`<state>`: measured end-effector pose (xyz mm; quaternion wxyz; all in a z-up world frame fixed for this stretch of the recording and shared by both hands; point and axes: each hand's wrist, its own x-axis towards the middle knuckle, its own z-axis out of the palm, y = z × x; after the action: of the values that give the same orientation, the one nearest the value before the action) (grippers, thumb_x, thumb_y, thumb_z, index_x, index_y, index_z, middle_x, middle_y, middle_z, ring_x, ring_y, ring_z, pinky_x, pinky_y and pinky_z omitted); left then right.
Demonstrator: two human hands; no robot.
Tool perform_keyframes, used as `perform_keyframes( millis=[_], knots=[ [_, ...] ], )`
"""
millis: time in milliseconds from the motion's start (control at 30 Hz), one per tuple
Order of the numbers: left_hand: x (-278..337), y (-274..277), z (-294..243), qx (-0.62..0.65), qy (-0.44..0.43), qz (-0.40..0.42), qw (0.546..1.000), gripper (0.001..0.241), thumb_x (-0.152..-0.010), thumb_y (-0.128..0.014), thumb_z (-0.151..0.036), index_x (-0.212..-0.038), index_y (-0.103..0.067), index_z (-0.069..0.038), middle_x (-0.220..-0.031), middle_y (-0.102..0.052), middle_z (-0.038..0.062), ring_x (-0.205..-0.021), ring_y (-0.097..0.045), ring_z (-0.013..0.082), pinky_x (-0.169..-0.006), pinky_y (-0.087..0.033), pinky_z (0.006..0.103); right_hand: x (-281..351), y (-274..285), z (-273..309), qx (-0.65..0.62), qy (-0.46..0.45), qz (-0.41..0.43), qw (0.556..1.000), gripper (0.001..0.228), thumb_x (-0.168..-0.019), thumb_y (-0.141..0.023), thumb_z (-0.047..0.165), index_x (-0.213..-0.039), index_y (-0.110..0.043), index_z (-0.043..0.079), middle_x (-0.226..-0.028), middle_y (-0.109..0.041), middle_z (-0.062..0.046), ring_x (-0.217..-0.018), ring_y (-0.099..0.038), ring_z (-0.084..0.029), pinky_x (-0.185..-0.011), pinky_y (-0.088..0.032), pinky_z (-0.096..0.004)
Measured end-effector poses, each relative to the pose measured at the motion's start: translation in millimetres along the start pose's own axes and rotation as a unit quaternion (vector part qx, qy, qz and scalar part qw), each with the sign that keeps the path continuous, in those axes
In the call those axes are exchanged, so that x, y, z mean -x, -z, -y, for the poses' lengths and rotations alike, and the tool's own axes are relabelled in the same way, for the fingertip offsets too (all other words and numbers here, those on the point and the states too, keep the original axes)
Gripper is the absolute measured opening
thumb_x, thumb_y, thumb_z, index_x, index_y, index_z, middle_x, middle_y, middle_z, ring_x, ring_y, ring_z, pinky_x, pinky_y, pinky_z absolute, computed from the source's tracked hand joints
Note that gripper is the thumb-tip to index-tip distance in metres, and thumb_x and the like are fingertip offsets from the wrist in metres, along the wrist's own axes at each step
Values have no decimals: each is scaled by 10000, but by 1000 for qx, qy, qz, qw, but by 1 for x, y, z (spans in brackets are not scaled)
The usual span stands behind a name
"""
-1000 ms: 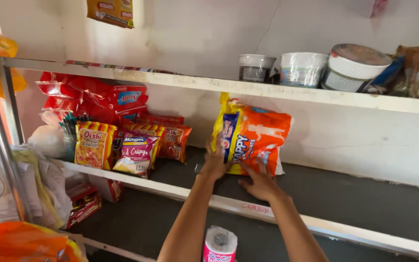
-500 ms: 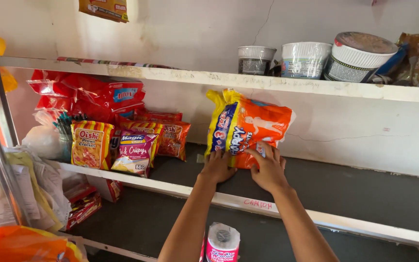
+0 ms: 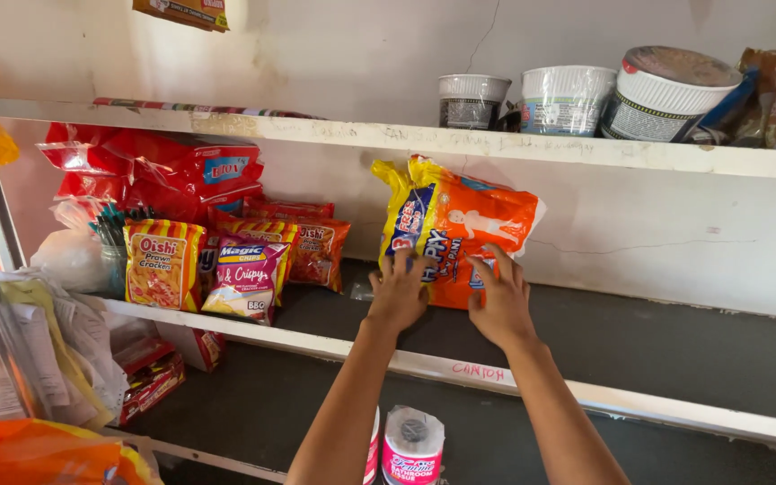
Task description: Organizing and stocking various snack bags, pasta packages, and diapers onto retail shelves.
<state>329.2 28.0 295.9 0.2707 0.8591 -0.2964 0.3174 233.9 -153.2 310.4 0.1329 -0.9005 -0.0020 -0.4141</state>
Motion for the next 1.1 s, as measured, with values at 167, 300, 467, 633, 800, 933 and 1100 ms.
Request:
perform_keyframes(
  millis=[167,300,467,633,800,933,1100],
  knots=[
    [-4,-20,8,-19,-14,137,990,711,-896,-678,-385,-1534,-370,-316,-1623,-188,32,-1522,-165,305,-1138,-122,755,-1,-14,-10,36,-8,104,994,783,-789,-734,177,-1502,-438,309,-1660,-171,-50,-1543,-199,-314,-1187,-260,-601],
    [-4,-24,12,-27,-6,197,980,818,-921,-644,-482,-1613,-242,-315,-1708,-51,-7,-1592,-11,260,-1158,-38,776,-2,-17,-12,29,-1,129,991,737,-802,-737,174,-1472,-456,297,-1690,-105,-65,-1564,-134,-289,-1171,-192,-655],
    [-5,-22,13,-10,-1,166,986,793,-878,-703,-448,-1563,-331,-303,-1663,-129,15,-1558,-81,309,-1156,-89,755,-3,-15,-14,6,5,66,998,606,-795,-710,146,-1367,-581,299,-1636,-283,-19,-1537,-239,-293,-1197,-256,-597],
    [4,-14,7,5,-4,77,997,633,-823,-771,-329,-1413,-548,-282,-1526,-328,46,-1436,-283,395,-1137,-250,692,-4,-12,-11,13,16,5,1000,556,-769,-688,99,-1291,-637,282,-1556,-445,57,-1489,-304,-308,-1163,-290,-584],
    [19,1,-4,-24,-42,8,999,513,-818,-757,-259,-1315,-633,-289,-1448,-412,55,-1374,-364,382,-1063,-345,657,4,8,8,-4,43,-4,999,578,-693,-744,118,-1247,-641,248,-1516,-449,22,-1427,-315,-305,-1112,-249,-616],
    [37,36,-28,-31,-61,-37,997,489,-821,-759,-242,-1294,-643,-280,-1420,-445,69,-1345,-396,381,-1050,-376,619,6,10,7,-34,70,-80,994,408,-753,-723,110,-1134,-702,253,-1430,-537,33,-1384,-395,-306,-1089,-324,-574],
    [84,107,-61,29,-47,-79,995,511,-824,-763,-229,-1312,-615,-272,-1411,-435,81,-1286,-413,377,-1042,-385,576,20,24,16,-97,112,-132,980,313,-759,-710,59,-1016,-735,235,-1273,-598,-7,-1292,-450,-338,-1024,-355,-558]
  ],
)
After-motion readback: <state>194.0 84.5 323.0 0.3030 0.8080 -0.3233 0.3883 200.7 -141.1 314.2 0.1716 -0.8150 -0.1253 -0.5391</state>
